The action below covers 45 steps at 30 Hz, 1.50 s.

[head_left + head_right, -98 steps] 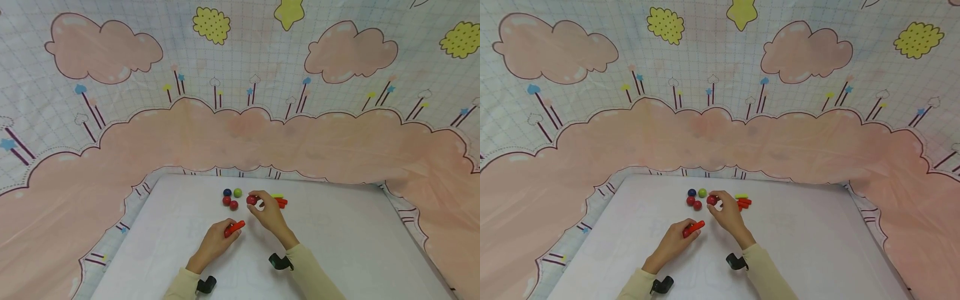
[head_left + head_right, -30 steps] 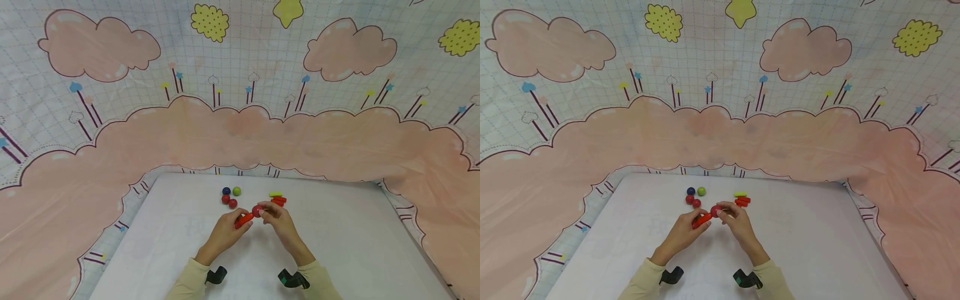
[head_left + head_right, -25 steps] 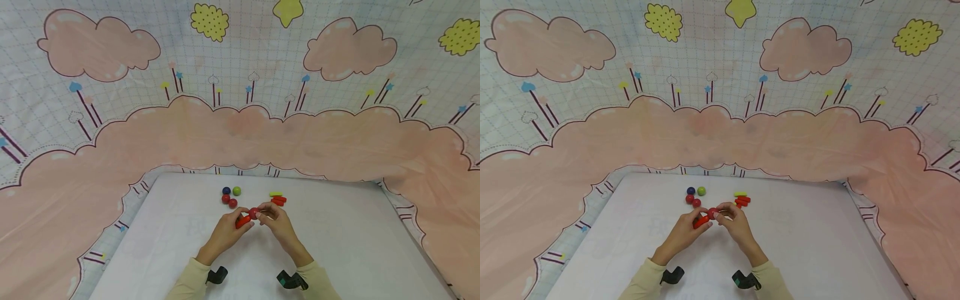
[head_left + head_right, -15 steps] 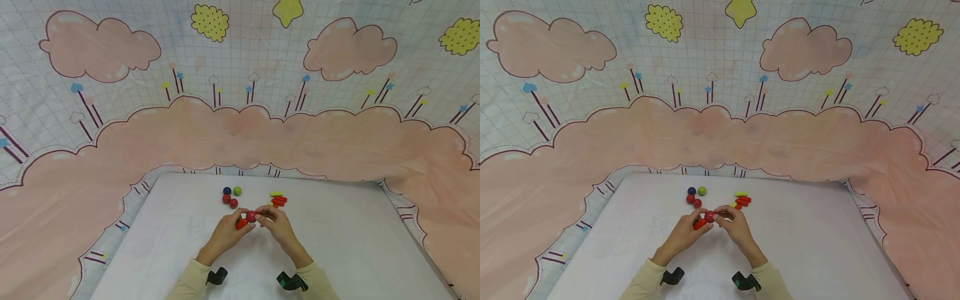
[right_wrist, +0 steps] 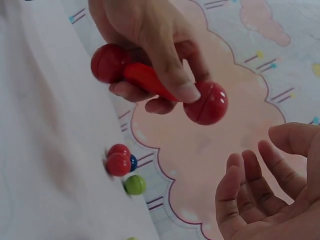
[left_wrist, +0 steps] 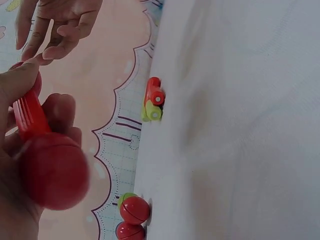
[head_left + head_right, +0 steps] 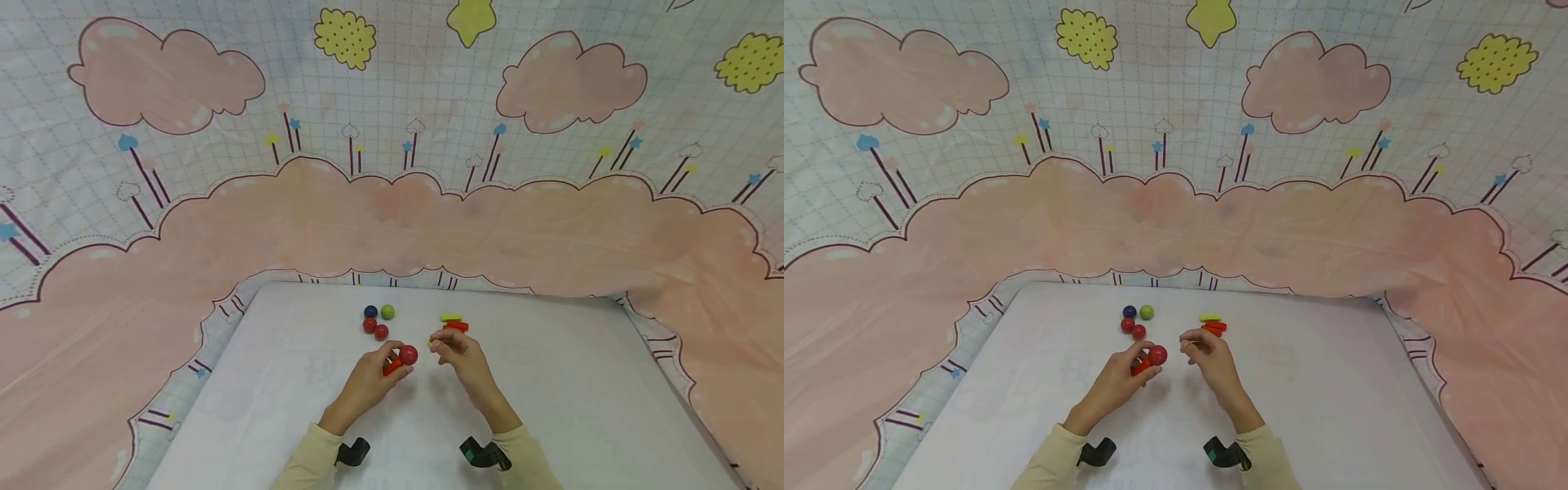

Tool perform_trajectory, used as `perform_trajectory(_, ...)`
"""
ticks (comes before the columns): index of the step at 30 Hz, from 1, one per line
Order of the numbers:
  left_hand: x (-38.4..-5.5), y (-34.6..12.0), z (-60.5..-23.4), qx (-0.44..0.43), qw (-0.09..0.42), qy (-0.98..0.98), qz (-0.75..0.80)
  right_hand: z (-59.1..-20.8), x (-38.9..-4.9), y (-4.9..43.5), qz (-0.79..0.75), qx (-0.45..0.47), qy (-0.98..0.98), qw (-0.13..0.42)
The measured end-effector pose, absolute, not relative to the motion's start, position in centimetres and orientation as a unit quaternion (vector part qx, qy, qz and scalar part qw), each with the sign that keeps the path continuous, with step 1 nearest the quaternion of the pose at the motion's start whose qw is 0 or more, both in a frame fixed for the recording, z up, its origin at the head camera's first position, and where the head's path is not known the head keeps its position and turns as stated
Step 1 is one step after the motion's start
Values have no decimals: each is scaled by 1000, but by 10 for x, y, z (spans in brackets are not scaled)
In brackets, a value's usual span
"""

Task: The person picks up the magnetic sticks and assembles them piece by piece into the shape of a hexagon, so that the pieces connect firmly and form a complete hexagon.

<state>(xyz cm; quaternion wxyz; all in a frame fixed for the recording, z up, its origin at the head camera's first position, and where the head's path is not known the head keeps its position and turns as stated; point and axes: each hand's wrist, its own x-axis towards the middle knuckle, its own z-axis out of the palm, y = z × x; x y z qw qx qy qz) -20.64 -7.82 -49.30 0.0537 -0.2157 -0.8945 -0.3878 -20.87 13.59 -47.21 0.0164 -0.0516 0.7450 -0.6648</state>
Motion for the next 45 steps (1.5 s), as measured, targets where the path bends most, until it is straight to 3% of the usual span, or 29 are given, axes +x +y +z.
perform_trajectory(13, -206, -81, -498, -200, 10, -907, -369, -477, -214, 157, -655, -24, 756, 4)
perform_trajectory(27, -208, -85, -506, -227, 27, -910, -345, -476, -221, 170, -618, 16, 786, 0)
perform_trajectory(35, -208, -84, -510, -215, 6, -912, -349, -508, -243, 175, -577, 19, 816, -16)
perform_trajectory(45, -208, -84, -514, -206, -5, -913, -352, -521, -252, 169, -519, 58, 853, 12)
